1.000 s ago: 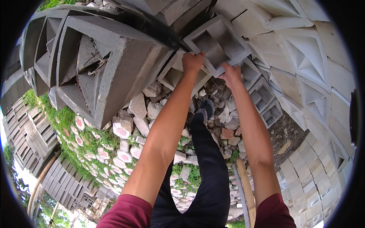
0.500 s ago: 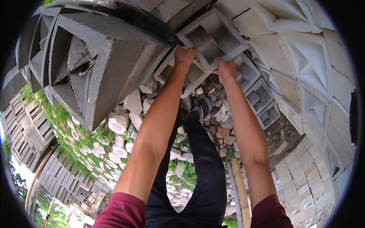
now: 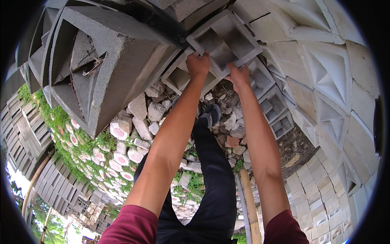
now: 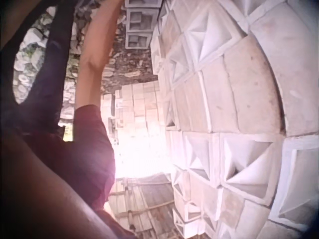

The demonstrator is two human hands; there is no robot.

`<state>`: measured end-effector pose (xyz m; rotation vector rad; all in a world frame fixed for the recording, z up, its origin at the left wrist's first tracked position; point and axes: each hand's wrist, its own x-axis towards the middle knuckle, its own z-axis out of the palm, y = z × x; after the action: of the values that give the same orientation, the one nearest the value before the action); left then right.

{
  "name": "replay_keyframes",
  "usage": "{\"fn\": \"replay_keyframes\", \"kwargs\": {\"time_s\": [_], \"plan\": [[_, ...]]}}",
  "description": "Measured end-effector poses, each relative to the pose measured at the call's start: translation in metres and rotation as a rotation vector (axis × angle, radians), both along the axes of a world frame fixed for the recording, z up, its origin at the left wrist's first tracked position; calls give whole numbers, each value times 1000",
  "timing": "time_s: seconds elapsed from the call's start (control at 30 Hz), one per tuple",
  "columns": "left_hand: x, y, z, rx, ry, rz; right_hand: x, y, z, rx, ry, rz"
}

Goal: The person picks up decorative concrete blocks by hand and stacks them onto a pile in an outdoor area.

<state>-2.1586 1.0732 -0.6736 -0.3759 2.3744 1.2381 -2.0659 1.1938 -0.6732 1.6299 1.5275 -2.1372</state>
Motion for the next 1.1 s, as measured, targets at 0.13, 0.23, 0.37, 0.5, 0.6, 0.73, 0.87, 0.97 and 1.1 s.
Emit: {"fn": "replay_keyframes", "kwargs": {"time_s": [0.13, 0.23, 0.37, 0.5, 0.6, 0.73, 0.87, 0.97, 1.1], "plan": [[-1, 4, 8, -65, 100, 25, -2, 4, 4, -54, 14, 68], [-7, 7, 12, -110, 28, -36, 8, 8, 4, -82, 127, 66], [-17, -20, 5, 184, -276, 1, 18, -3, 10, -109, 259, -8], [1, -56, 13, 160, -137, -166, 32, -20, 40, -115, 189, -115], [35, -67, 53, 316, -239, -50, 48, -22, 81, -57, 68, -42], [78, -102, 104, 488, -150, 46, 61, -43, 136, -62, 70, 143], [113, -158, 152, 526, -218, 107, 77, -84, 170, -65, 25, 290], [132, -210, 178, 494, -217, 158, 84, -126, 192, -117, 0, 415], [139, -275, 208, 472, -217, 259, 83, -179, 207, -114, -2, 554]]}}
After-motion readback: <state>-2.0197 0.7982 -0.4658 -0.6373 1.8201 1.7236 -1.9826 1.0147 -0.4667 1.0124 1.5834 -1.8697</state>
